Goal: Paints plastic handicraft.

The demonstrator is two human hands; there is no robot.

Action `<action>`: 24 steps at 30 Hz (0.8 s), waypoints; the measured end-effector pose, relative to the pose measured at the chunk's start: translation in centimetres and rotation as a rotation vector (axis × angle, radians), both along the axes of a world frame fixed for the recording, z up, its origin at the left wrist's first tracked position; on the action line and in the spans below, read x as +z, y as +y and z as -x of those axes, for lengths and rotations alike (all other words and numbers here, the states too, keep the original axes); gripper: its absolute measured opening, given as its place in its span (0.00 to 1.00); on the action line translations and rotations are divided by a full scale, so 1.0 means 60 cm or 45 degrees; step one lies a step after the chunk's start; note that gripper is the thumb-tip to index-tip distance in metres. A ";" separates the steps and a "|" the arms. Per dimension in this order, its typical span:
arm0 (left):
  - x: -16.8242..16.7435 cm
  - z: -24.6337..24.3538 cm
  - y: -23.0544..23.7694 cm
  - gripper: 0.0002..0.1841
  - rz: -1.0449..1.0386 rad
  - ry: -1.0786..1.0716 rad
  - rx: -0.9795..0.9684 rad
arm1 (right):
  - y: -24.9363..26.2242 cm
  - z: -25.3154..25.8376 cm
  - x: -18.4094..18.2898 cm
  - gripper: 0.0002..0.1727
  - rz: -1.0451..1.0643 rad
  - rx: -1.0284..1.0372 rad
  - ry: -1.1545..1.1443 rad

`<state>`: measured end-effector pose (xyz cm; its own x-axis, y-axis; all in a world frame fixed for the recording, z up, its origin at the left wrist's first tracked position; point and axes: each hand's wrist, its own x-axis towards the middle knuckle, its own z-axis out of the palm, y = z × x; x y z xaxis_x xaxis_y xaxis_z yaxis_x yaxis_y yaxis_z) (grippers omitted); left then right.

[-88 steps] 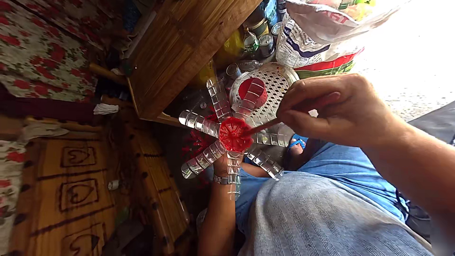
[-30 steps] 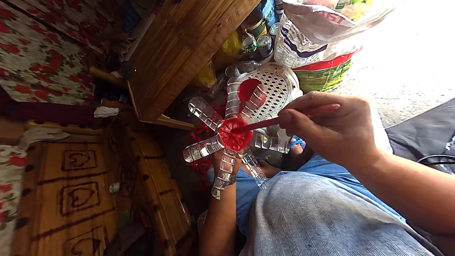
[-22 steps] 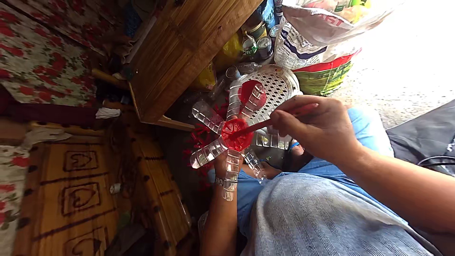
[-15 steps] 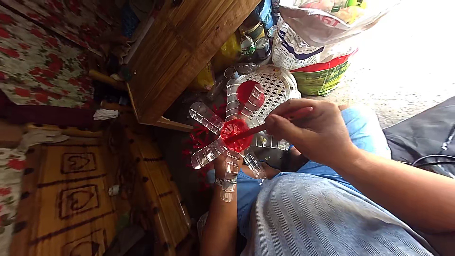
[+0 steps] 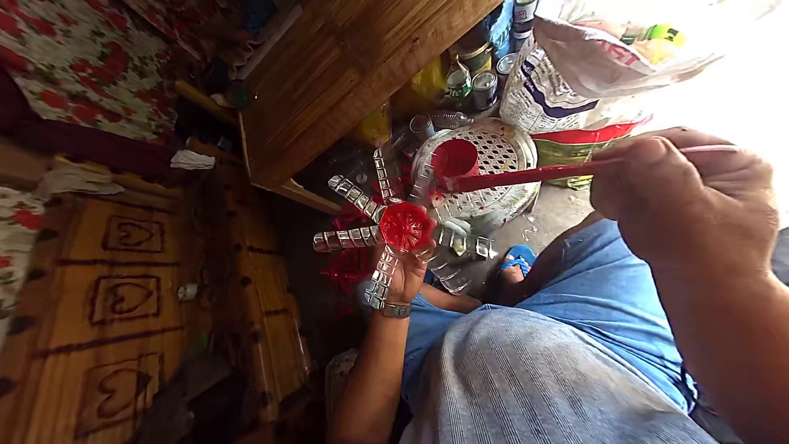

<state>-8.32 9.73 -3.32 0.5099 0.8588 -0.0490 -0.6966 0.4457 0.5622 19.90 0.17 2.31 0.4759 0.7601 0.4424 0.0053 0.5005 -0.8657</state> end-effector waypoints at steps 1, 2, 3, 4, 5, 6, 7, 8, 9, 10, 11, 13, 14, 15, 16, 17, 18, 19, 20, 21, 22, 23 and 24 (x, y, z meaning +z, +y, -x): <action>-0.004 0.005 -0.001 0.27 -0.011 -0.028 -0.028 | -0.002 -0.002 -0.003 0.11 -0.016 0.010 0.009; -0.008 0.010 -0.004 0.27 -0.019 -0.046 -0.043 | -0.003 -0.003 -0.005 0.11 -0.024 0.013 0.017; -0.011 0.014 -0.008 0.26 -0.024 -0.058 -0.034 | -0.005 -0.004 -0.006 0.11 -0.021 0.017 0.029; -0.011 0.018 -0.014 0.23 -0.022 -0.065 -0.005 | -0.006 -0.005 -0.007 0.11 -0.013 0.021 0.049; -0.012 0.024 -0.019 0.22 -0.026 -0.066 0.011 | -0.007 -0.005 -0.006 0.10 0.001 0.021 0.072; -0.014 0.031 -0.023 0.22 -0.031 -0.075 0.016 | -0.007 -0.004 -0.005 0.09 0.015 0.024 0.091; -0.017 0.038 -0.026 0.24 -0.031 -0.076 0.022 | -0.005 -0.004 -0.005 0.08 0.020 0.029 0.103; -0.020 0.045 -0.027 0.26 -0.034 -0.075 0.023 | -0.002 -0.004 -0.005 0.08 0.019 0.035 0.108; -0.023 0.052 -0.026 0.27 -0.042 -0.081 0.025 | 0.003 -0.005 -0.006 0.07 0.018 0.049 0.104; -0.026 0.058 -0.026 0.27 -0.048 -0.092 0.021 | 0.009 -0.005 -0.009 0.07 0.017 0.066 0.095; -0.030 0.063 -0.026 0.27 -0.047 -0.092 0.028 | 0.016 -0.005 -0.012 0.06 0.027 0.070 0.073; -0.037 0.072 -0.026 0.24 -0.046 -0.094 0.056 | 0.036 -0.005 -0.022 0.06 0.054 0.060 0.025; -0.041 0.076 -0.025 0.23 -0.031 -0.088 0.076 | 0.046 -0.006 -0.028 0.06 0.075 0.046 0.002; -0.046 0.080 -0.023 0.22 -0.016 -0.089 0.085 | 0.057 -0.006 -0.033 0.07 0.088 0.029 -0.023; -0.052 0.083 -0.020 0.22 -0.008 -0.097 0.085 | 0.066 -0.007 -0.037 0.07 0.107 0.005 -0.067; -0.058 0.084 -0.018 0.24 0.001 -0.090 0.086 | 0.074 -0.007 -0.039 0.08 0.133 -0.022 -0.123; -0.062 0.082 -0.016 0.24 0.024 -0.061 0.110 | 0.081 -0.008 -0.041 0.07 0.154 -0.051 -0.181; -0.068 0.081 -0.015 0.24 0.035 -0.049 0.120 | 0.089 -0.010 -0.045 0.07 0.148 -0.067 -0.223; -0.074 0.081 -0.015 0.23 0.056 -0.037 0.139 | 0.098 -0.011 -0.051 0.06 0.139 -0.077 -0.249; -0.079 0.082 -0.015 0.21 0.084 -0.006 0.167 | 0.106 -0.012 -0.056 0.06 0.152 -0.084 -0.279; -0.084 0.082 -0.014 0.20 0.116 0.037 0.194 | 0.114 -0.013 -0.059 0.05 0.198 -0.093 -0.324; -0.089 0.081 -0.010 0.20 0.149 0.069 0.203 | 0.122 -0.014 -0.059 0.06 0.257 -0.101 -0.384; -0.096 0.082 -0.003 0.21 0.172 0.086 0.194 | 0.131 -0.015 -0.058 0.06 0.307 -0.115 -0.452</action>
